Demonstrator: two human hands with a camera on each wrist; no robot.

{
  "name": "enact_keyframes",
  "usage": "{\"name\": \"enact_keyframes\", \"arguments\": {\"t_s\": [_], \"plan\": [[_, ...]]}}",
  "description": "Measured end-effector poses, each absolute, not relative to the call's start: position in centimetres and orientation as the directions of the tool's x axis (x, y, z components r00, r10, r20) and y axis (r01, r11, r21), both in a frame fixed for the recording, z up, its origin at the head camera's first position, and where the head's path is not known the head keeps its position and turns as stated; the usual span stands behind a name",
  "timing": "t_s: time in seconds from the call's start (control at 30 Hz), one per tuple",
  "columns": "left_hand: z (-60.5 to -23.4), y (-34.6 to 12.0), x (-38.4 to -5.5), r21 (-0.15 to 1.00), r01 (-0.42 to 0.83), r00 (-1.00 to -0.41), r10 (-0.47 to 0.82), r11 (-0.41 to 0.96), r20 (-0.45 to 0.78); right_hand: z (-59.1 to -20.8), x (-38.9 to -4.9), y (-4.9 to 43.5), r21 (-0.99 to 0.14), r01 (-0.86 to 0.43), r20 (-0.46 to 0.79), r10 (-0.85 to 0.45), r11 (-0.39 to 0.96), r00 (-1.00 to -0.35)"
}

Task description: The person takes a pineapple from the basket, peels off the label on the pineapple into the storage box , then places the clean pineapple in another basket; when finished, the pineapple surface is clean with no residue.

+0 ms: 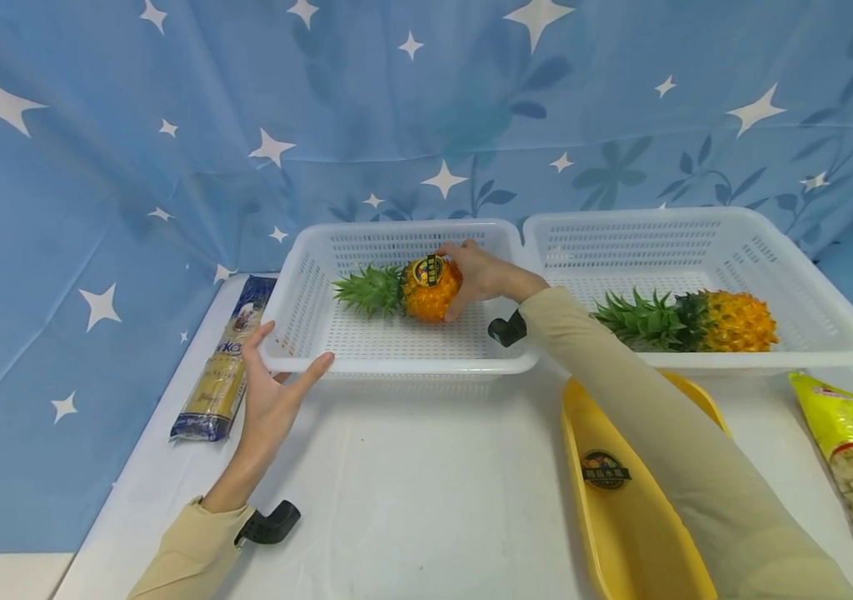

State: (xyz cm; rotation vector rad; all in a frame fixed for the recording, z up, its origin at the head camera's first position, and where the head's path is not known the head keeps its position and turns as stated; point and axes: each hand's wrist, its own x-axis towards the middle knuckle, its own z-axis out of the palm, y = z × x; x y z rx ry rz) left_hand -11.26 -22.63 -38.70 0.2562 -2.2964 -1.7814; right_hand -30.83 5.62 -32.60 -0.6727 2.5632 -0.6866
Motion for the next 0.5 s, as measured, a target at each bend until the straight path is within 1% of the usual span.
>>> {"name": "enact_keyframes", "arguments": {"t_s": [0.23, 0.37, 0.5], "plan": [[-38.73, -22.52, -11.34, 0.968, 0.001, -0.960, -0.270, 0.252, 0.071, -32.86, -30.82, 5.90, -0.544, -0.368, -0.236, -0.558, 0.754, -0.796], [-38.78, -22.51, -11.36, 0.966, -0.003, -0.959, -0.273, 0.257, 0.070, -32.93, -30.75, 5.82, -0.542, -0.386, -0.207, -0.564, 0.746, -0.800], [-38.78, -22.48, -11.38, 0.966, 0.000, -0.957, -0.279, 0.258, 0.074, -33.08, -30.80, 5.69, -0.579, -0.411, -0.187, -0.606, 0.704, -0.773]]}}
